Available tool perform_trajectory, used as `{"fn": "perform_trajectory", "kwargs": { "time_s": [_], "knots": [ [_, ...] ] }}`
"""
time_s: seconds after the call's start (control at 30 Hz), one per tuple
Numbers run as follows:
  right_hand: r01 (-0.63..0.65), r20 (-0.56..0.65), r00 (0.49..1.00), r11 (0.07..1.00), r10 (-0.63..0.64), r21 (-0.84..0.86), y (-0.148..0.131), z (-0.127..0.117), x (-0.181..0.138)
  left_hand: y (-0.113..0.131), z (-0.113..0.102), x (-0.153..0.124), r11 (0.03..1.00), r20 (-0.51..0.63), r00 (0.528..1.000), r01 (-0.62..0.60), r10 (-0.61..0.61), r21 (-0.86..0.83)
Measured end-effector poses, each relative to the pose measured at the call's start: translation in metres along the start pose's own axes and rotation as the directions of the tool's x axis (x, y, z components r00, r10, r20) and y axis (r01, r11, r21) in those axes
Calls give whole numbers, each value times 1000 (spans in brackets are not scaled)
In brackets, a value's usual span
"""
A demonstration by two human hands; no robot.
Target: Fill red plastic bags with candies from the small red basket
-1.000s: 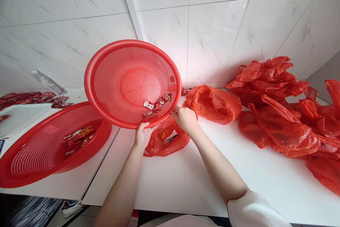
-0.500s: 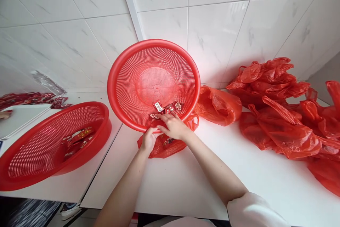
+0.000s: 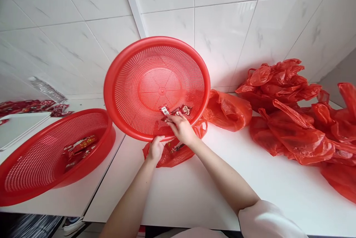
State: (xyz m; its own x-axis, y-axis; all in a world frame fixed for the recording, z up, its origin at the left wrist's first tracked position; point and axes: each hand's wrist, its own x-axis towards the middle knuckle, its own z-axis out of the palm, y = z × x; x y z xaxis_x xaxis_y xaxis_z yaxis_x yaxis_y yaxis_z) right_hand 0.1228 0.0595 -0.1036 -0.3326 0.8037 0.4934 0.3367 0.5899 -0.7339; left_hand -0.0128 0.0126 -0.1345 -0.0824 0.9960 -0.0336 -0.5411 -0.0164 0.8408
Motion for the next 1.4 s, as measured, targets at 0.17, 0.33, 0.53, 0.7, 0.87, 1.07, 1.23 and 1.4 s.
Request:
{"fn": "perform_trajectory", "kwargs": {
  "time_s": [0.17, 0.33, 0.53, 0.7, 0.87, 1.07, 1.23, 1.4],
  "knots": [
    [-164, -51, 973, 829, 225, 535, -6, -14, 7, 15, -10, 9, 998, -61, 997, -46, 44, -31],
    [-199, 13, 974, 831, 225, 519, -12, -33, 6, 23, -25, 17, 986, -189, 969, -167, 160, -19],
    [-101, 364, 922, 989, 135, -110, -11, -49, 1, 25, -30, 19, 987, -184, 971, -159, 152, -20],
    [-2, 278, 958, 970, 71, -242, -18, -52, 1, 23, -23, 16, 989, -144, 981, -140, 133, -41],
    [86, 76, 995, 953, -67, -291, -19, -50, 3, 13, -9, 7, 999, -32, 999, -22, 21, -46],
    [163, 264, 964, 853, -32, -496, 6, -30, -2, -4, 0, -1, 998, 50, 997, 61, -59, -25],
    [204, 428, 903, 907, -30, -368, 7, -29, -1, -4, -3, 0, 998, 43, 997, 63, -62, -5],
    [113, 346, 936, 985, -61, -132, -10, -44, 3, 6, -3, 2, 997, 2, 999, 52, -52, -56]
  ]
}}
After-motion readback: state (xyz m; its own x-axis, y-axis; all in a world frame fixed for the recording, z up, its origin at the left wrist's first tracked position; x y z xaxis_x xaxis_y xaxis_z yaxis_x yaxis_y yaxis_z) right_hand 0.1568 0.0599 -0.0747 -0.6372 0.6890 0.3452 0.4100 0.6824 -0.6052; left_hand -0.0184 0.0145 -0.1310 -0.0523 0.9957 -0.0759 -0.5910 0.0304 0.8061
